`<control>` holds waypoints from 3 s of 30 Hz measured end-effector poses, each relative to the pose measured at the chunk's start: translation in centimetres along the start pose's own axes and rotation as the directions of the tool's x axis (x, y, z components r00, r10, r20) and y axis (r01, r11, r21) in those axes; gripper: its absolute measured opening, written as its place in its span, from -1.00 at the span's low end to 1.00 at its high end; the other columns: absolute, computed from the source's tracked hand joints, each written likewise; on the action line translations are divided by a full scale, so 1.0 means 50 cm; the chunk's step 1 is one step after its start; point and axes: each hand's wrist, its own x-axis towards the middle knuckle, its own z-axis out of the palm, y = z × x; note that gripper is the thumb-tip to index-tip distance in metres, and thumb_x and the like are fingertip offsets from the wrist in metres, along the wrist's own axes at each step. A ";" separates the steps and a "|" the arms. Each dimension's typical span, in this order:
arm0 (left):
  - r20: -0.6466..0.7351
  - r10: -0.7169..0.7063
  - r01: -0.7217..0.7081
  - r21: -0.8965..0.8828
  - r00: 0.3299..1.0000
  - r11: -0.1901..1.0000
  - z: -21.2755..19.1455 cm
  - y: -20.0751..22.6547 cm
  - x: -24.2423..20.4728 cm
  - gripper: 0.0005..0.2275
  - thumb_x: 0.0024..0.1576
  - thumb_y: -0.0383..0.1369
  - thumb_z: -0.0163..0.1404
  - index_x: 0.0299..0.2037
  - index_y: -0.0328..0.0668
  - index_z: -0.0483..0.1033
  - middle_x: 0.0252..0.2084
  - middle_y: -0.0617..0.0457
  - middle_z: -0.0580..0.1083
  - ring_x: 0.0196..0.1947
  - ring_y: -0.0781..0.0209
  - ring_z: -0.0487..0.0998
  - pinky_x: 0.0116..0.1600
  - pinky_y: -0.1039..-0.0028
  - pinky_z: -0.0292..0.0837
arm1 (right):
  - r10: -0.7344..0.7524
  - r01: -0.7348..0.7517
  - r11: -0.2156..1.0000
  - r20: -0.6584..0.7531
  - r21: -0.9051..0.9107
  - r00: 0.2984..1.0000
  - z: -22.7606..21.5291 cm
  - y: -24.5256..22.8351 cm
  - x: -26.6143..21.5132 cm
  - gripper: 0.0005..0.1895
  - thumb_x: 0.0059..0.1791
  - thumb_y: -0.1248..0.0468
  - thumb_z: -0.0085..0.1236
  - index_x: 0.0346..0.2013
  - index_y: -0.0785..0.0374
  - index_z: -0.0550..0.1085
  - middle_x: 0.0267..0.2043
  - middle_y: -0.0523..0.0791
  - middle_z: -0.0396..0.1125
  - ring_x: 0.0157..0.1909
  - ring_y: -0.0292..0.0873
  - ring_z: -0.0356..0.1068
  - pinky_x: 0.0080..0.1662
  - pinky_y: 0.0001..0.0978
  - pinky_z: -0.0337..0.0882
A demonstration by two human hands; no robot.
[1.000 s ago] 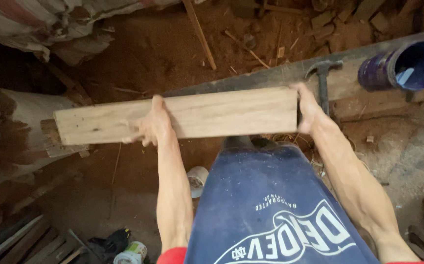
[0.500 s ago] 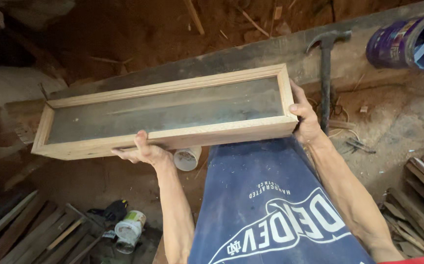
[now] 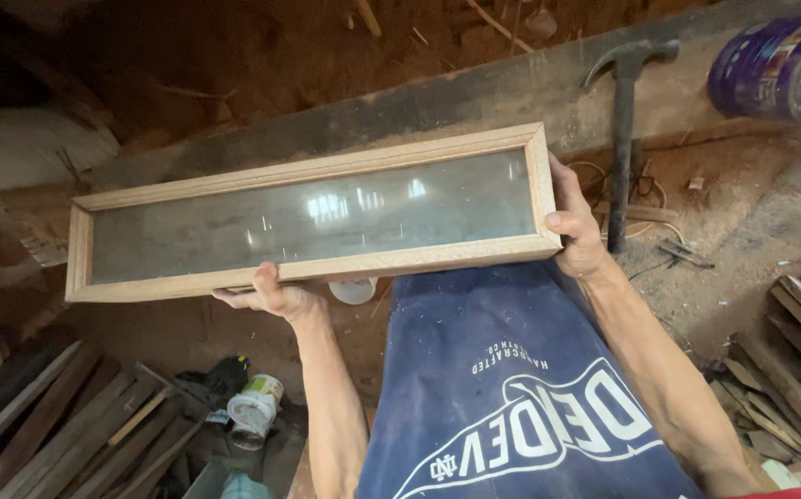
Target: The person places a glass pane onto a wooden frame, then uses a hammer to drive nails into the frame to secure the glass. The person flips the frame and continues hammering nails along the edges.
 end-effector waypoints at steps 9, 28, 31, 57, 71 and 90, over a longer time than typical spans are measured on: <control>-0.257 -0.149 0.297 0.827 0.955 0.477 0.223 0.126 0.094 0.03 -0.02 0.00 0.21 0.55 -0.01 -0.28 0.50 -0.36 -0.32 0.48 -0.51 -0.13 0.39 -0.28 -0.04 | 0.487 -0.516 0.856 -0.308 -0.018 0.818 0.051 -0.118 0.128 -0.24 0.01 -0.25 -0.20 0.38 0.10 0.29 0.27 -0.03 0.31 0.20 -0.03 0.31 0.13 -0.03 0.35; 0.923 0.124 -0.929 0.350 0.364 0.123 0.353 0.057 -0.220 -0.40 0.18 0.08 -0.10 0.39 0.02 0.25 0.52 -0.10 0.07 0.54 -0.27 -0.06 0.54 -0.10 -0.17 | -0.001 -0.243 -0.525 -0.286 -0.816 0.958 -0.531 -0.341 0.235 -0.72 -0.06 0.25 0.20 -0.20 0.43 0.63 -0.14 0.27 0.48 -0.05 0.28 0.48 0.05 0.00 0.47; 0.971 0.240 -0.987 -0.034 0.005 0.159 0.396 0.025 -0.347 -0.48 0.23 -0.02 -0.12 0.37 0.01 0.35 0.51 -0.14 0.12 0.51 -0.26 -0.01 0.50 -0.15 -0.16 | 0.040 -0.207 -0.592 -0.285 -0.779 0.958 -0.553 -0.313 0.276 -0.70 -0.06 0.22 0.21 -0.22 0.44 0.63 -0.13 0.28 0.48 -0.04 0.28 0.49 0.05 -0.01 0.48; 0.917 0.313 -0.607 -0.106 0.246 0.787 0.404 0.031 -0.326 -0.80 0.02 -0.44 0.18 -0.14 -0.18 0.63 -0.07 -0.08 0.60 -0.02 -0.04 0.63 0.10 0.32 0.53 | -0.217 -0.212 0.217 -0.259 -0.953 0.941 -0.361 -0.441 0.044 -0.68 -0.04 0.34 0.21 0.00 0.38 0.59 -0.25 0.11 0.52 -0.30 -0.07 0.54 -0.17 -0.23 0.52; 0.921 0.350 -0.638 -0.167 0.170 0.751 0.405 0.028 -0.324 -0.81 0.01 -0.42 0.21 -0.17 -0.18 0.65 -0.11 -0.07 0.61 0.01 -0.07 0.61 0.41 0.10 0.28 | -0.399 0.015 0.661 -0.335 -0.750 0.854 -0.301 -0.409 -0.037 -0.70 0.03 0.48 0.15 0.07 0.50 0.47 -0.29 0.03 0.45 -0.34 -0.21 0.47 -0.29 -0.38 0.50; 0.959 0.027 -0.082 -0.004 0.282 0.997 0.402 0.016 -0.304 -0.61 0.08 -0.37 0.24 0.10 -0.35 0.51 -0.11 0.04 0.59 -0.16 0.42 0.58 -0.09 0.56 0.52 | -0.268 0.245 0.961 -0.224 -0.125 0.937 0.021 -0.101 0.060 -0.76 0.02 0.47 0.22 -0.21 0.21 0.31 -0.37 -0.14 0.36 -0.45 -0.31 0.36 -0.42 -0.45 0.41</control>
